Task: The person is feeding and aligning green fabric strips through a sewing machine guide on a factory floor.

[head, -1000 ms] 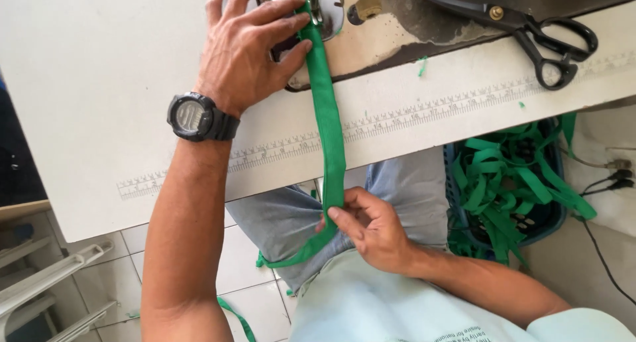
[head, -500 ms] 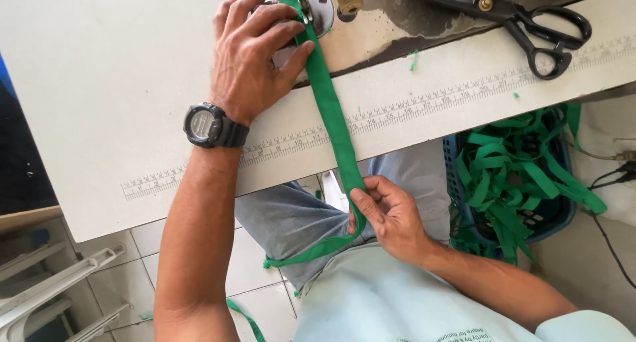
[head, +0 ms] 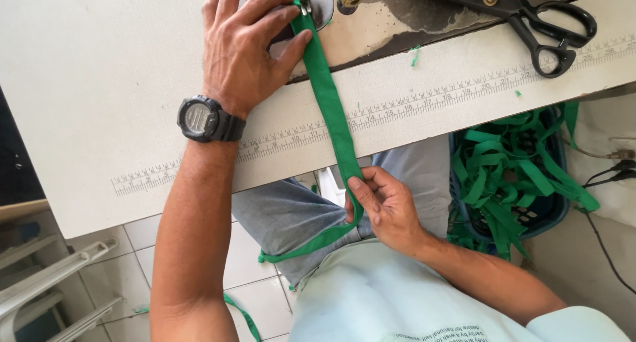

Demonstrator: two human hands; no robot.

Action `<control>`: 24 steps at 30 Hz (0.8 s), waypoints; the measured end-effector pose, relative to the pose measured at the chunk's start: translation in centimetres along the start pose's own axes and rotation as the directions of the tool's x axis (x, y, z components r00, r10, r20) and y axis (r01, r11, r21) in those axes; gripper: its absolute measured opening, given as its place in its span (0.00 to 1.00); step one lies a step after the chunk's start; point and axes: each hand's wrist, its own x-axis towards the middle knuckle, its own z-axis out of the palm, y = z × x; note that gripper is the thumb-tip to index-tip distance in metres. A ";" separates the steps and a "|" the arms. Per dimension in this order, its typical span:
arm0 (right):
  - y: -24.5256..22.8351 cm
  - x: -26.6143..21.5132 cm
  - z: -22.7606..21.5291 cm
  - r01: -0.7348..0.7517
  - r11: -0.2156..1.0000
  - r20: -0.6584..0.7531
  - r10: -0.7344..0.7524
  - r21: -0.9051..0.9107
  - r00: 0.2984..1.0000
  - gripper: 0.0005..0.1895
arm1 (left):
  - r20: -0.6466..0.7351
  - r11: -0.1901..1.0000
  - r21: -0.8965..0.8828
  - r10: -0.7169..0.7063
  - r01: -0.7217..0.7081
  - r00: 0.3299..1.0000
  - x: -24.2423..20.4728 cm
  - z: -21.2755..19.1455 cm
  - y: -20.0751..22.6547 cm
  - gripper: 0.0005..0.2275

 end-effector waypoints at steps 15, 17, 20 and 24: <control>0.1 -0.9 0.0 -0.023 1.000 0.044 0.024 -0.011 0.999 0.11 | 0.021 0.991 0.133 0.000 -0.003 1.000 -0.8 0.4 0.4 0.19; 0.3 -0.7 0.1 -0.022 1.000 0.037 0.022 -0.003 0.999 0.11 | 0.021 0.992 0.125 -0.004 0.001 1.000 -0.8 0.4 0.2 0.19; 0.5 -0.3 0.2 -0.016 1.000 0.014 0.016 0.004 1.000 0.11 | 0.024 0.992 0.130 -0.006 0.003 1.000 -0.6 0.6 -0.2 0.19; 0.2 0.0 0.5 -0.009 1.000 -0.003 0.009 -0.001 1.000 0.12 | 0.004 0.986 0.163 -0.031 0.030 1.000 -0.5 1.0 -0.5 0.18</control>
